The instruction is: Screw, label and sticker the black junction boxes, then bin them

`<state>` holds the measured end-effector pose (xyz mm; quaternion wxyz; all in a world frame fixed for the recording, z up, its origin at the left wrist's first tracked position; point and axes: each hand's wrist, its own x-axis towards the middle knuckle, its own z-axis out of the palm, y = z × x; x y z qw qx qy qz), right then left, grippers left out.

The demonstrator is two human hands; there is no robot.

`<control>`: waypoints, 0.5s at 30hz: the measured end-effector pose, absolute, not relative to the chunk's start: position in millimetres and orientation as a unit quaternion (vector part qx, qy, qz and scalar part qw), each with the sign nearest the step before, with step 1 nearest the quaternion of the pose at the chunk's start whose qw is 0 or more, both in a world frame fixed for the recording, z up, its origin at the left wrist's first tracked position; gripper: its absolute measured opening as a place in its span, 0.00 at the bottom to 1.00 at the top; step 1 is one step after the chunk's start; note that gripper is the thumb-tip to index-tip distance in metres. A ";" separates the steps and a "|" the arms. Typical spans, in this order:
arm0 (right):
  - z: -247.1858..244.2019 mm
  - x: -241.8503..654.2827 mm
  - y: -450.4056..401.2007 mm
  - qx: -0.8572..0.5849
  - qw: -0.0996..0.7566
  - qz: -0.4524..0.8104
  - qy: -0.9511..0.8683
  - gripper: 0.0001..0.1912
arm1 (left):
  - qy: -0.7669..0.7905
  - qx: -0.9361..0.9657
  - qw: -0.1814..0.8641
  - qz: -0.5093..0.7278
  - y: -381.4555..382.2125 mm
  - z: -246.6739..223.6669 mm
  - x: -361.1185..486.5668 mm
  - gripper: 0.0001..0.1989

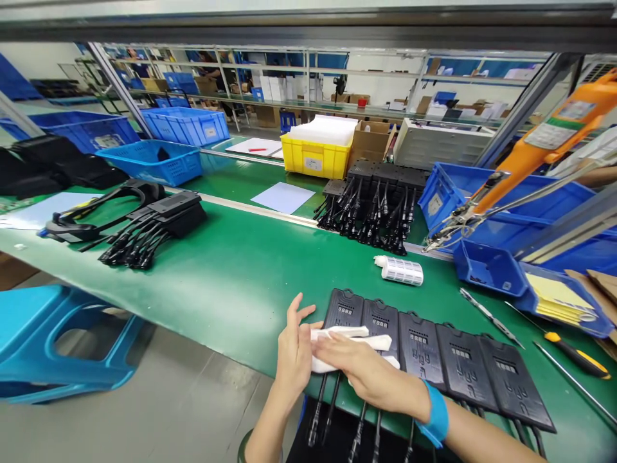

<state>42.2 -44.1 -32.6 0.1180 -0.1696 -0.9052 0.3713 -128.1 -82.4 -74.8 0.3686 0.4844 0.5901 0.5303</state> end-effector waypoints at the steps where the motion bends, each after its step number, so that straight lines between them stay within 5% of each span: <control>1: -27.5 48.7 -48.6 -0.172 0.109 0.399 -0.894 0.30 | 0.583 0.467 0.386 0.541 -82.0 -74.7 -127.0 0.38; 7: 1.3 132.9 -71.5 -0.331 0.132 0.473 -0.805 0.17 | 0.599 0.489 0.354 0.527 -75.4 -74.2 -126.1 0.28; 11: 2.3 220.7 -85.3 -0.456 0.206 0.412 -0.761 0.19 | 0.598 0.688 0.189 0.364 -84.8 -82.7 -123.0 0.22; 15: -13.5 299.6 -101.0 -0.568 0.294 0.247 -0.728 0.21 | 0.608 0.765 0.000 0.211 -99.8 -98.3 -105.6 0.27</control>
